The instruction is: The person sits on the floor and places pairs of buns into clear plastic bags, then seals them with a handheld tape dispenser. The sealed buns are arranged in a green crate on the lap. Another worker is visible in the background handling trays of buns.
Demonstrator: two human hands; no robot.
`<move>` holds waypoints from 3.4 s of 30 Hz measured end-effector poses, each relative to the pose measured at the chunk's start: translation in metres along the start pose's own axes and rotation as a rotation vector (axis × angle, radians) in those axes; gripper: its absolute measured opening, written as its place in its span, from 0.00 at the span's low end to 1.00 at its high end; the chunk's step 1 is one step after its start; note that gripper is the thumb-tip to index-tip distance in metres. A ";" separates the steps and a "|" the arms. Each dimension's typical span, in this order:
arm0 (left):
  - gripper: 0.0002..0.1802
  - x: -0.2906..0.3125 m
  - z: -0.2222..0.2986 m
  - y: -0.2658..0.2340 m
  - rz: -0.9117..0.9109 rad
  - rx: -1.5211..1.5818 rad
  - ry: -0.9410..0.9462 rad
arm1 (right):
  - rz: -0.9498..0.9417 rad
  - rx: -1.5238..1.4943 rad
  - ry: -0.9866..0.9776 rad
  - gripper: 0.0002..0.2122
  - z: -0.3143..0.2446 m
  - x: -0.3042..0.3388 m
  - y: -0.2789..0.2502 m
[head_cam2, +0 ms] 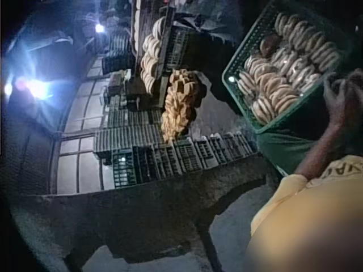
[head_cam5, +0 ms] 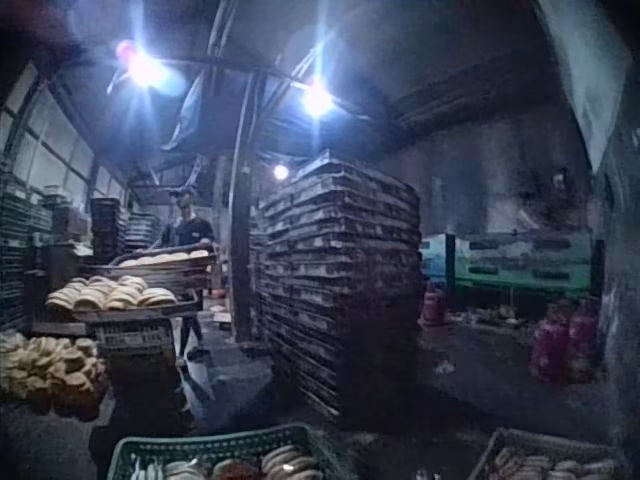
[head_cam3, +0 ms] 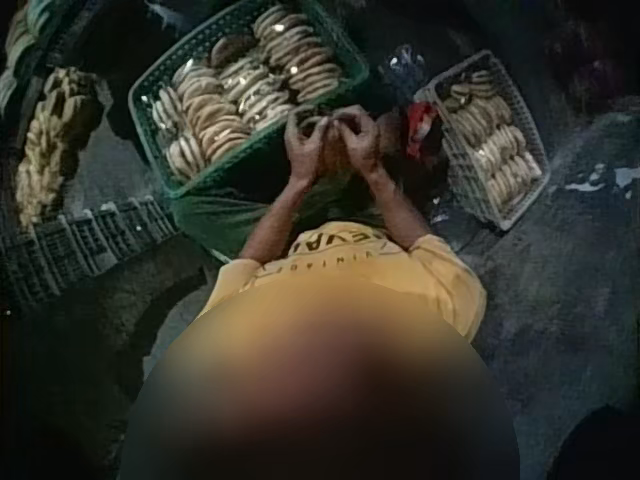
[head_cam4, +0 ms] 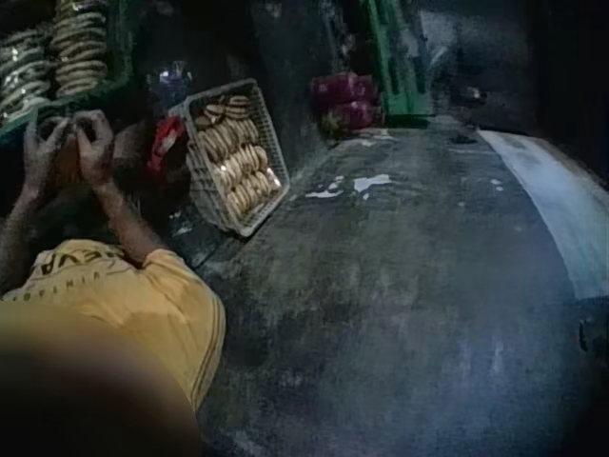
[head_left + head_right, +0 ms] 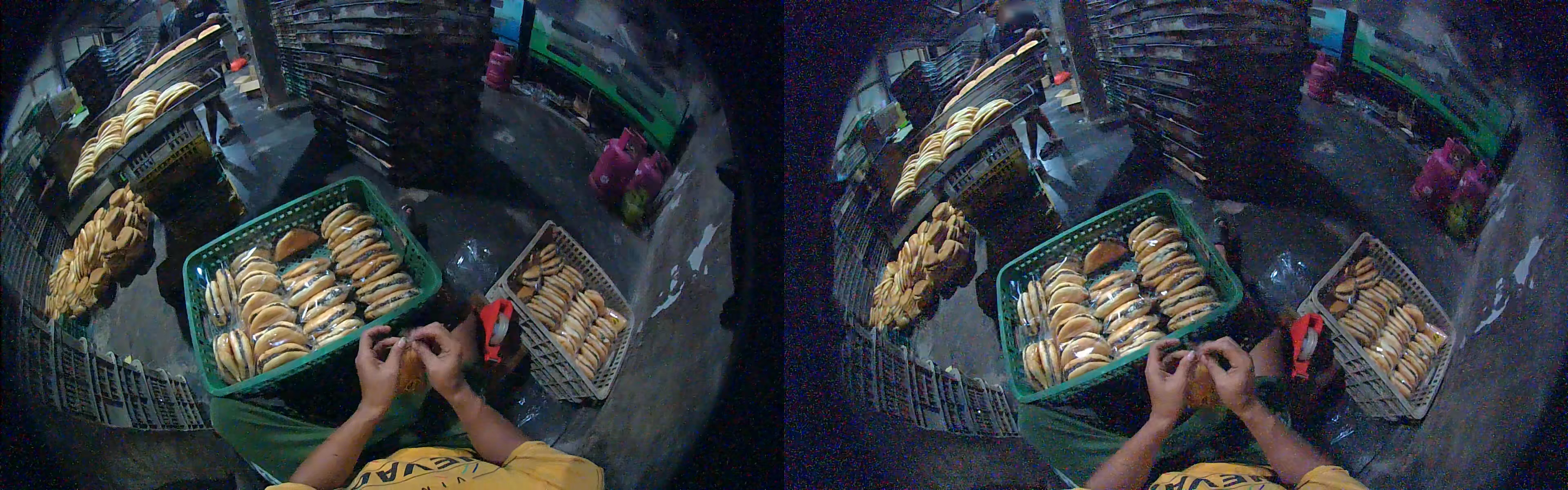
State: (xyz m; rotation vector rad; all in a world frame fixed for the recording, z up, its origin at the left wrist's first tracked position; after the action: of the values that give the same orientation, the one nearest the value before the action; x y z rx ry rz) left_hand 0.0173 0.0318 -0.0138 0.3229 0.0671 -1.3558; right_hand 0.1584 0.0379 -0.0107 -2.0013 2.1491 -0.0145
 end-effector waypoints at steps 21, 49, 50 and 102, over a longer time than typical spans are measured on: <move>0.13 0.032 0.000 0.053 -0.225 -0.153 -0.003 | 0.614 0.513 0.979 0.15 0.213 0.059 -0.210; 0.32 -0.029 0.016 -0.010 -0.541 0.145 -0.106 | -0.061 0.023 -0.167 0.14 -0.016 -0.023 -0.015; 0.32 -0.039 0.015 -0.014 -0.559 0.050 -0.106 | 0.042 -0.067 -0.138 0.14 -0.010 -0.036 -0.010; 0.38 -0.026 0.009 -0.082 -0.091 0.264 -0.105 | -0.307 -0.076 0.260 0.14 0.012 -0.044 0.067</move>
State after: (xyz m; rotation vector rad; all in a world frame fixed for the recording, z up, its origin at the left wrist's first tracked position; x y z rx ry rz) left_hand -0.0689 0.0401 -0.0148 0.4735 -0.1882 -1.4720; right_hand 0.0970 0.0880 -0.0265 -2.4759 1.9825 -0.2561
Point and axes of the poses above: each hand's wrist, its own x-axis away from the middle knuckle, its own y-axis out of the palm, z = x × y, the point moved 4 cm from there along -x, towards the middle knuckle, and after that the axes turned 13 degrees about y, right-handed, at the moved point
